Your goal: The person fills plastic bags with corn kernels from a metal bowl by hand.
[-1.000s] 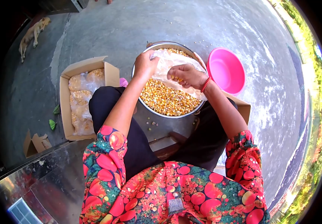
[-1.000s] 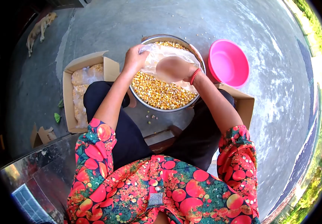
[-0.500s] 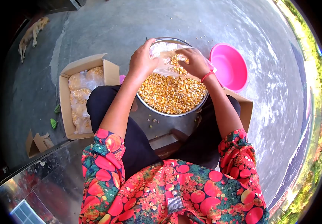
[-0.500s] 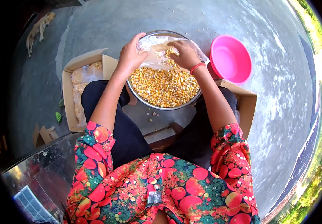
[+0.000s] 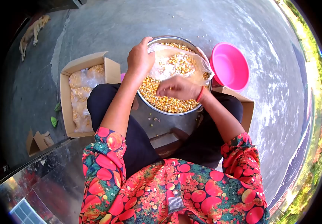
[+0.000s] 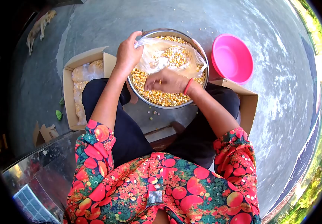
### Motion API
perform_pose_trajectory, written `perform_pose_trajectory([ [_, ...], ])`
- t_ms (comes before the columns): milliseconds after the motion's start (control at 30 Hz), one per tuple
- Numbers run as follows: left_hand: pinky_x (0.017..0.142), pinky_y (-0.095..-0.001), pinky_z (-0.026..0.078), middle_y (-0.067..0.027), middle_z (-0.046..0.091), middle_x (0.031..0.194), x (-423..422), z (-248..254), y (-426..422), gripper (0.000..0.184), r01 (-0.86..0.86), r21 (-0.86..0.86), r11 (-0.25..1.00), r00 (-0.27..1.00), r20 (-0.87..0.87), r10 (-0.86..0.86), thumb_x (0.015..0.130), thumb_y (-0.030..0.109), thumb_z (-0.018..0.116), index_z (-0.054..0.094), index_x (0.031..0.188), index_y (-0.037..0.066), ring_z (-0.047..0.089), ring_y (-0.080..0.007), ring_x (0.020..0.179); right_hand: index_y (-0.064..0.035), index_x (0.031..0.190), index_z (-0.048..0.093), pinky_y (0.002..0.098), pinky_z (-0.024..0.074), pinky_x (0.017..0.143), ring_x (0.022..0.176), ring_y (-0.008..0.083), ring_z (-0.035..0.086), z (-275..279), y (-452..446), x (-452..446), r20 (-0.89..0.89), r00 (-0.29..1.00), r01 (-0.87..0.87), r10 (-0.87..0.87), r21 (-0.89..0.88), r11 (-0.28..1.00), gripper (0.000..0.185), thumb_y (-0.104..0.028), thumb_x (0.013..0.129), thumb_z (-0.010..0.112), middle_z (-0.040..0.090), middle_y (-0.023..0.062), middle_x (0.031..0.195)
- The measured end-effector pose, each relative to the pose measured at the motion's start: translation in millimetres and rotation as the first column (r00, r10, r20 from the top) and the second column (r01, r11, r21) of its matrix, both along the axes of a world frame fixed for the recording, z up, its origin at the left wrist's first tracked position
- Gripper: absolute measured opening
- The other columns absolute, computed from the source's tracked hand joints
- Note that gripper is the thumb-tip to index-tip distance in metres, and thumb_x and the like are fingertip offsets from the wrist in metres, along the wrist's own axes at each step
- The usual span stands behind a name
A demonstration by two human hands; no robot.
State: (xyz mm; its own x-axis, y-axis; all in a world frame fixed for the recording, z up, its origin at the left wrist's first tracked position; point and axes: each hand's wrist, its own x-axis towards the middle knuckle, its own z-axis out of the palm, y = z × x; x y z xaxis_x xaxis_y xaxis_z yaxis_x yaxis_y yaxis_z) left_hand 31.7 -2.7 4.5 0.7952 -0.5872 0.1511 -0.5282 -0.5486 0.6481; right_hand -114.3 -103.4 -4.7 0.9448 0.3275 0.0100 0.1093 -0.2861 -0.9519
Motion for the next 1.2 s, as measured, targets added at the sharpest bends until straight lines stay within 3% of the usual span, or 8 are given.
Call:
perform_pose_trajectory([
  [167, 0.078, -0.0391, 0.047, -0.0186, 0.061, 0.096, 2, -3, -1, 0.049, 0.017, -0.032, 0.999, 0.996, -0.092, -0.020, 0.068, 0.014, 0.064, 0.051, 0.116, 0.012, 0.059, -0.0323, 0.090, -0.0117, 0.101, 0.059, 0.0358, 0.0436, 0.083, 0.099, 0.0250, 0.055, -53, 21, -11, 0.202, 0.973, -0.003, 0.115, -0.484, 0.875, 0.023, -0.012, 0.079, 0.054, 0.058, 0.0081, 0.103],
  [267, 0.077, -0.0351, 0.047, -0.0195, 0.060, 0.097, 3, -9, 2, 0.061, 0.140, -0.160, 0.977, 0.990, -0.001, -0.142, 0.067, 0.018, 0.069, 0.047, 0.123, 0.012, 0.061, -0.0277, 0.087, -0.0188, 0.121, 0.047, 0.0413, 0.0376, 0.089, 0.109, 0.0268, 0.048, -78, 15, -14, 0.280, 0.959, 0.183, 0.052, -0.747, 0.639, 0.041, -0.020, 0.080, 0.054, 0.046, 0.0102, 0.124],
  [400, 0.081, -0.0358, 0.046, -0.0194, 0.059, 0.105, 3, 1, 8, 0.069, 0.177, -0.132, 0.975, 0.975, -0.114, -0.193, 0.064, 0.019, 0.071, 0.043, 0.127, 0.013, 0.059, -0.0276, 0.094, -0.0178, 0.118, 0.049, 0.0391, 0.0395, 0.086, 0.109, 0.0263, 0.048, -76, 12, -22, 0.241, 0.968, 0.148, 0.069, -0.772, 0.618, 0.038, -0.022, 0.080, 0.053, 0.050, 0.0092, 0.116],
  [600, 0.085, -0.0366, 0.044, -0.0194, 0.058, 0.108, 7, -2, 15, 0.066, 0.192, 0.220, 0.956, 0.977, -0.137, -0.164, 0.065, 0.016, 0.069, 0.044, 0.125, 0.011, 0.057, -0.0311, 0.099, -0.0098, 0.093, 0.052, 0.0376, 0.0449, 0.076, 0.097, 0.0254, 0.054, -82, 3, -26, 0.188, 0.980, 0.126, 0.061, -0.831, 0.541, 0.016, -0.018, 0.080, 0.049, 0.052, 0.0094, 0.094],
  [900, 0.081, -0.0410, 0.046, -0.0176, 0.060, 0.102, 2, -1, 10, 0.058, 0.104, 0.252, 0.962, 0.995, -0.032, -0.099, 0.071, 0.017, 0.062, 0.042, 0.125, 0.010, 0.058, -0.0320, 0.095, -0.0040, 0.081, 0.050, 0.0412, 0.0461, 0.065, 0.069, 0.0327, 0.059, -86, -6, -16, 0.082, 0.985, 0.170, -0.152, -0.632, 0.756, 0.014, -0.017, 0.084, 0.047, 0.059, 0.0127, 0.073],
  [1067, 0.084, -0.0400, 0.044, -0.0197, 0.059, 0.104, 1, 3, 11, 0.062, 0.112, 0.306, 0.946, 0.993, -0.076, -0.093, 0.069, 0.015, 0.064, 0.042, 0.126, 0.012, 0.056, -0.0335, 0.096, -0.0038, 0.083, 0.058, 0.0304, 0.0449, 0.062, 0.066, 0.0164, 0.054, -37, -4, 0, -0.091, 0.994, 0.054, -0.062, -0.088, 0.995, 0.017, -0.016, 0.085, 0.047, 0.059, 0.0062, 0.072],
  [1167, 0.083, -0.0398, 0.045, -0.0195, 0.059, 0.103, -1, 5, 11, 0.062, 0.116, 0.314, 0.942, 0.992, -0.083, -0.095, 0.068, 0.013, 0.063, 0.042, 0.126, 0.011, 0.057, -0.0331, 0.096, -0.0043, 0.086, 0.059, 0.0238, 0.0424, 0.062, 0.067, 0.0086, 0.049, 5, -14, 7, -0.450, 0.876, 0.207, -0.173, 0.026, 0.978, 0.017, -0.016, 0.085, 0.047, 0.055, 0.0004, 0.070],
  [1200, 0.083, -0.0398, 0.045, -0.0195, 0.059, 0.103, -2, 6, 10, 0.062, 0.116, 0.314, 0.942, 0.992, -0.083, -0.095, 0.068, 0.013, 0.063, 0.042, 0.126, 0.011, 0.057, -0.0331, 0.096, -0.0043, 0.084, 0.059, 0.0212, 0.0405, 0.061, 0.066, 0.0069, 0.048, 11, -18, 10, -0.414, 0.880, 0.260, -0.231, 0.014, 0.965, 0.017, -0.016, 0.085, 0.047, 0.054, -0.0017, 0.071],
])
